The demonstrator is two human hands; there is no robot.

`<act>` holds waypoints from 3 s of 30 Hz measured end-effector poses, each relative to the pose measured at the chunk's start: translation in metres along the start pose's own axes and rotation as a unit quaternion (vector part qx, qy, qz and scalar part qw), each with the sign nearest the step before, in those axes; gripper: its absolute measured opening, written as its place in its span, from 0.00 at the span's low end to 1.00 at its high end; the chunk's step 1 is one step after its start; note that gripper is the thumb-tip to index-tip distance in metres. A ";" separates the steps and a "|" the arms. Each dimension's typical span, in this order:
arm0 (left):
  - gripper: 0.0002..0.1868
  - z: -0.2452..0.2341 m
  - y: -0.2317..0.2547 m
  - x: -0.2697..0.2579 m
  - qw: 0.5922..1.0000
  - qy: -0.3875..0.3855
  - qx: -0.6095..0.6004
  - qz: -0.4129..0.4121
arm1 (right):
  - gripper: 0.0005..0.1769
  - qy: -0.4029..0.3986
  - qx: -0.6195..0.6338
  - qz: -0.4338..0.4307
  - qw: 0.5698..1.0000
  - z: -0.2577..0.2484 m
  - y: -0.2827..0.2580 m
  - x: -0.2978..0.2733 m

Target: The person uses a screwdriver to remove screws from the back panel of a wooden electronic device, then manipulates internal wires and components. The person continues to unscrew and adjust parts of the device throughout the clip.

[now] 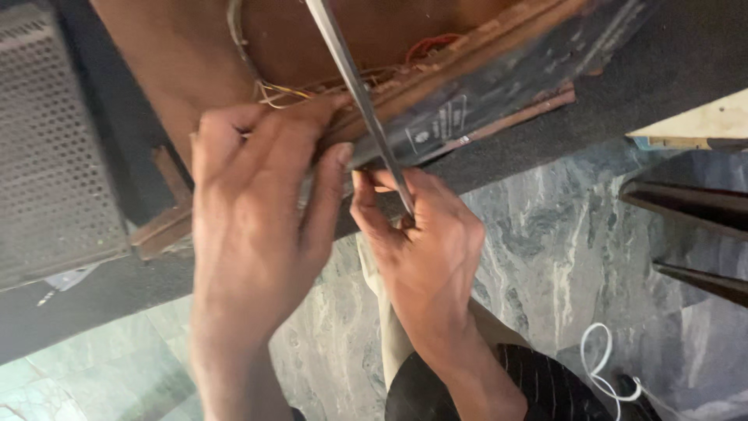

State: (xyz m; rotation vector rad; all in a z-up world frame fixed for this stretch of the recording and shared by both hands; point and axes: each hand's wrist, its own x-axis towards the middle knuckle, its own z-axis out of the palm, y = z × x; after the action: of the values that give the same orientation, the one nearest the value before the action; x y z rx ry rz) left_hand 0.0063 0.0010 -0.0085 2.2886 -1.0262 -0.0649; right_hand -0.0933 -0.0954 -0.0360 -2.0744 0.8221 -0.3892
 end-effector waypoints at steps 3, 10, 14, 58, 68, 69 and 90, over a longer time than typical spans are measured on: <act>0.14 0.001 -0.001 0.000 1.000 0.008 -0.002 -0.005 | 0.08 -0.009 0.034 0.112 0.993 0.003 0.004 -0.004; 0.16 0.001 0.001 -0.007 0.999 0.008 -0.025 -0.028 | 0.07 0.020 0.272 0.222 0.936 0.018 0.017 -0.010; 0.17 0.002 -0.001 -0.008 0.999 0.018 -0.030 -0.024 | 0.08 0.046 0.208 0.131 0.968 0.022 0.017 -0.018; 0.18 0.006 -0.002 -0.009 0.997 0.055 -0.050 -0.028 | 0.12 0.089 0.226 0.057 0.968 0.031 0.030 -0.024; 0.21 0.005 0.003 -0.014 0.996 0.093 0.001 -0.009 | 0.16 0.087 0.103 -0.071 0.988 0.028 0.043 -0.020; 0.22 0.003 0.007 -0.021 0.994 0.110 0.011 -0.004 | 0.16 0.087 0.113 -0.057 0.988 0.028 0.043 -0.020; 0.17 0.066 -0.010 -0.054 0.969 0.200 0.122 0.084 | 0.14 0.040 0.102 -0.031 0.993 -0.003 0.058 -0.008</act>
State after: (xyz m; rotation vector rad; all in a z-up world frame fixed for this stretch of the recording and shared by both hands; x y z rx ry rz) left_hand -0.0435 0.0095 -0.0781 2.2852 -1.0481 0.5991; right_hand -0.1252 -0.1164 -0.0809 -1.9067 0.7328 -0.5703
